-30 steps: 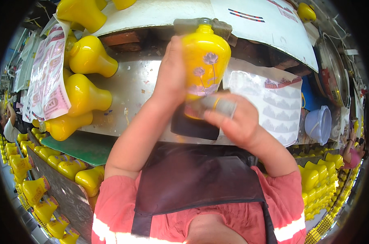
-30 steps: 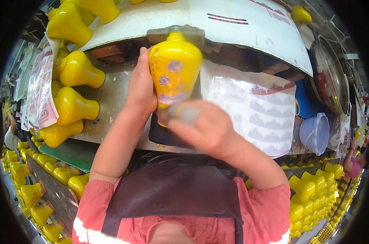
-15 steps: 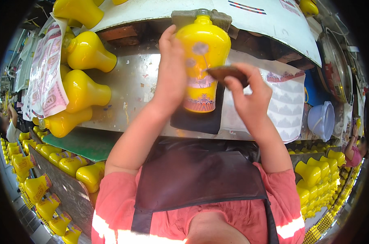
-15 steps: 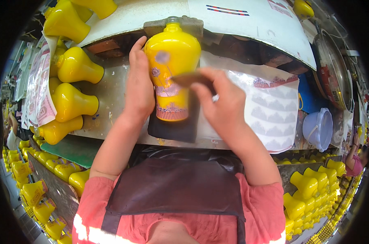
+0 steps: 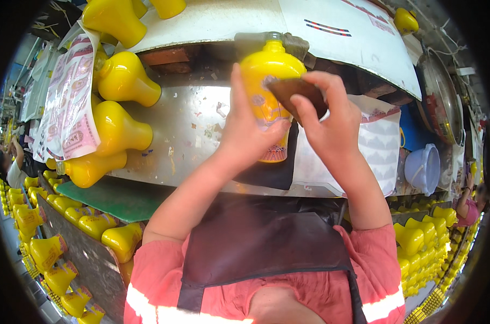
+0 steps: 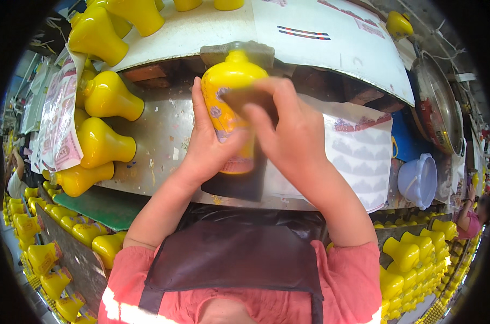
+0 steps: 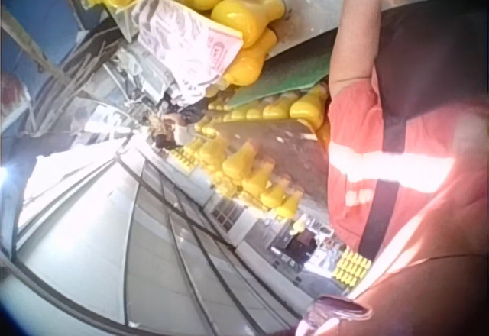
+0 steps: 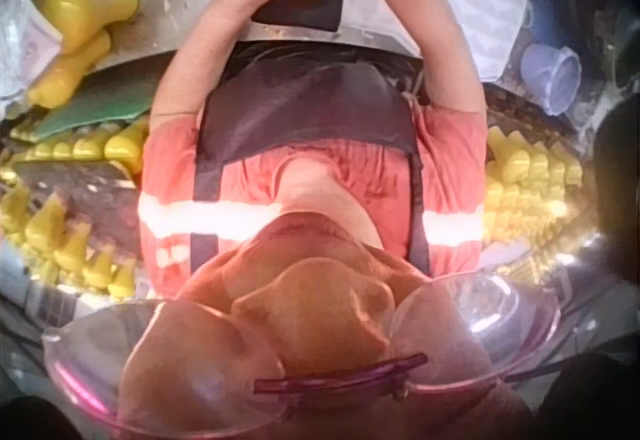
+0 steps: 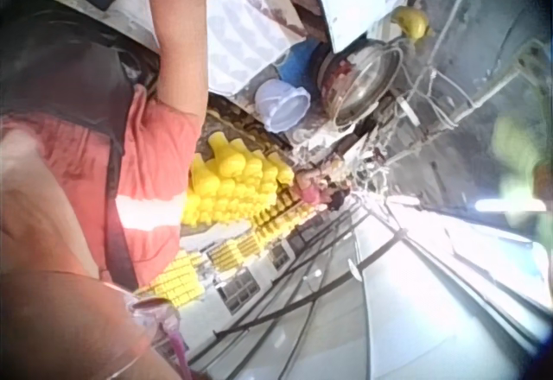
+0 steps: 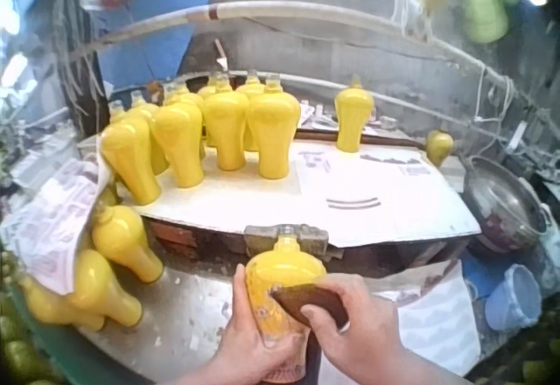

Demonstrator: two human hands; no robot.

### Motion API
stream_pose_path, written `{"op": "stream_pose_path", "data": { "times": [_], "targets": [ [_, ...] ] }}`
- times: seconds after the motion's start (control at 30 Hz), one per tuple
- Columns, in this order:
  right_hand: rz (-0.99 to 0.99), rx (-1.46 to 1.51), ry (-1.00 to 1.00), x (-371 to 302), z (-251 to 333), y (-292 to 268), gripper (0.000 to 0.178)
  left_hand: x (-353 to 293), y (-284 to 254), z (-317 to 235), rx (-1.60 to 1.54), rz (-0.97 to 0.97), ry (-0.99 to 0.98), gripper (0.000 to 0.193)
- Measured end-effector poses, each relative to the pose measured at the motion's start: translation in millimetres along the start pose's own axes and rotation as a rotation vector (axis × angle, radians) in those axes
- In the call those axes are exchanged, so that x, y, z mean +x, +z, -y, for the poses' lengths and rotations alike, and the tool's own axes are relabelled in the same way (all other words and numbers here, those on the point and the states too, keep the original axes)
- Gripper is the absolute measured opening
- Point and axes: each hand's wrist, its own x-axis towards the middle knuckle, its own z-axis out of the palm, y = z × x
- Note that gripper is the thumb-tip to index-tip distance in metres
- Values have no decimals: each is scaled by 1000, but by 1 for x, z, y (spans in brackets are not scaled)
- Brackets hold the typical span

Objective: The person applies a decorative label to the neck of a yellow ceramic vase, smooths it, and then applies a second label to the base. They repeat this process on multiple vases, handling each one individually and placing finished items aside.

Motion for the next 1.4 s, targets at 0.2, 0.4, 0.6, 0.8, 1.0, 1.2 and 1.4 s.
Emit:
{"op": "stream_pose_path", "data": {
  "times": [0.2, 0.4, 0.6, 0.8, 1.0, 1.2, 1.4],
  "targets": [
    [-49, 6, -63, 22, 17, 2, 28, 3, -3, -3, 47, 5, 15, 125],
    [-75, -166, -30, 40, 9, 4, 27, -1, -5, -8, -142, 32, -76, 124],
    [47, 268, 134, 57, 6, -14, 26, 4, -8, -7, -45, 8, 46, 113],
    [100, -122, 48, 81, 7, -8, 24, 0, -7, -14, 394, -153, 269, 101],
    [211, 44, 62, 91, 1, -9, 23, 38, -8, -13, 396, -245, 445, 90],
    [234, -198, 32, 88, -3, -1, 25, 58, -1, -16, 38, -240, 197, 51],
    [-66, -357, -436, 84, -13, -4, 19, 61, -4, -11, -245, -185, 116, 34]
  ]
}}
